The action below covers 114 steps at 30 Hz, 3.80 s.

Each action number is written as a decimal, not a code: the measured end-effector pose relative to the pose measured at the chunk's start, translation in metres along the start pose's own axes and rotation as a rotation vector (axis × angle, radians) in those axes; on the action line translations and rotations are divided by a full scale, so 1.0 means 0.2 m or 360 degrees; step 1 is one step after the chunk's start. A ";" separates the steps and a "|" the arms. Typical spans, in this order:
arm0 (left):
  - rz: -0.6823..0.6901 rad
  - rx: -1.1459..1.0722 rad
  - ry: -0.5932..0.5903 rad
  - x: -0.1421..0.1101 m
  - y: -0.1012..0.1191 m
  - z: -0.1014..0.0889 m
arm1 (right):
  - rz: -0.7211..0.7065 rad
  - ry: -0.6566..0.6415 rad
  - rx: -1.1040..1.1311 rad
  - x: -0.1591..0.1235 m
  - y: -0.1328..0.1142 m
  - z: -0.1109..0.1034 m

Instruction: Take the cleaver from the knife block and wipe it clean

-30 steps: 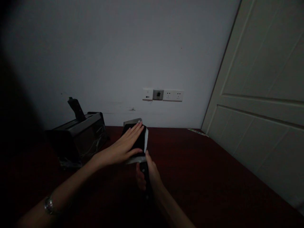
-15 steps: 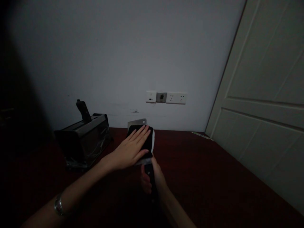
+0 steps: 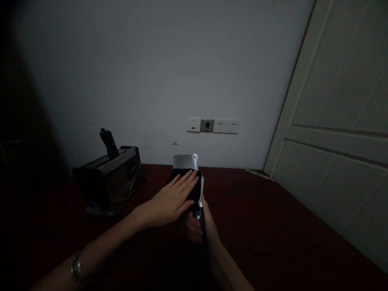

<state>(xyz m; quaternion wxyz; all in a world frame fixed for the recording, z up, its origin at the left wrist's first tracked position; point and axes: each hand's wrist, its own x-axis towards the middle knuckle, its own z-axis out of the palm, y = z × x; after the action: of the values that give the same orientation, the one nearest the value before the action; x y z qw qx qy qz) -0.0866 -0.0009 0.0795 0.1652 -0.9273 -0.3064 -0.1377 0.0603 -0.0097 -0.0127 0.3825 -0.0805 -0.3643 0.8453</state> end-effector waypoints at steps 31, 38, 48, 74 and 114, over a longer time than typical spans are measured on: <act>-0.0239 0.0022 0.0110 -0.05 -0.29 -0.03 | 0.0147 0.0176 0.0082 0.02 0.06 0.10; 0.0027 0.0031 -0.0002 -0.03 -0.07 -0.05 | -0.0058 0.0088 -0.0023 -0.01 -0.02 0.04; -0.0056 0.0036 0.0063 -0.04 -0.17 -0.05 | -0.0170 0.0180 0.0080 -0.02 -0.01 0.10; -0.0059 0.0065 0.0063 -0.03 -0.14 -0.05 | 0.0226 -0.0045 0.0083 0.04 0.07 0.03; 0.0044 -0.0187 -0.0185 -0.03 -0.04 -0.02 | 0.0250 0.0042 -0.0130 0.05 0.07 -0.03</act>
<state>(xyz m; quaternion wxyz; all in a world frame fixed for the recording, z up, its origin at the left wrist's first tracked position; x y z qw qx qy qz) -0.0963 -0.0001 0.0833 0.0944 -0.9460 -0.2938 -0.0991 0.0479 -0.0060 -0.0265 0.3161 -0.1354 -0.3860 0.8560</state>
